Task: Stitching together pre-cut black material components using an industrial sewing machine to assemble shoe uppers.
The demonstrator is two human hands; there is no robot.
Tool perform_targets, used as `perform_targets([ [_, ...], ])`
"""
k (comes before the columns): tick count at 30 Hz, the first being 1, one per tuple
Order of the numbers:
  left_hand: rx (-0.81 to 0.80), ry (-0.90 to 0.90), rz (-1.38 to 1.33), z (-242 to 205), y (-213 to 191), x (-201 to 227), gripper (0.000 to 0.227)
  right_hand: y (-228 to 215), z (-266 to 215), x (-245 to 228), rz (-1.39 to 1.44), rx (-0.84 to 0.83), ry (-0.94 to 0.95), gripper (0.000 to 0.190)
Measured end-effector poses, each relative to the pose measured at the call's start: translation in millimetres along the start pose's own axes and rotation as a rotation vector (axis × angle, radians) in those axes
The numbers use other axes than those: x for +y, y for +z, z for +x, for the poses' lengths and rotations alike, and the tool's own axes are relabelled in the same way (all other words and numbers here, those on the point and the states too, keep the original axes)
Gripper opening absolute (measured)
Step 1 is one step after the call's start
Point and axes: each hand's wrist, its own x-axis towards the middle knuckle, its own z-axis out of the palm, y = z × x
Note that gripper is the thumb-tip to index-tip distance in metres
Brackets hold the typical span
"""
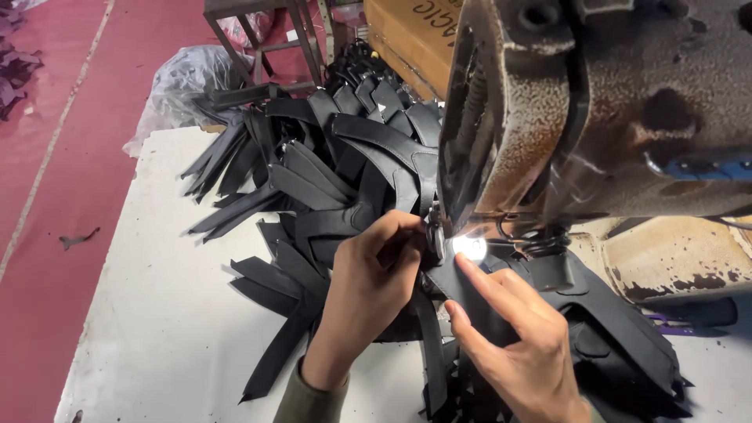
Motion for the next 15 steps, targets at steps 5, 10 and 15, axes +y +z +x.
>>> perform_targets([
  [5, 0.061, -0.013, -0.088, -3, 5, -5, 0.022, -9, 21, 3, -0.120, -0.063, 0.071, 0.050],
  [10, 0.147, -0.187, -0.168, -16, 18, -4, 0.023, -12, 39, 40, -0.037, -0.133, 0.062, 0.036],
  [15, 0.188, -0.264, -0.118, -24, 32, -14, 0.023, -11, 39, 97, 0.066, -0.198, 0.232, 0.029],
])
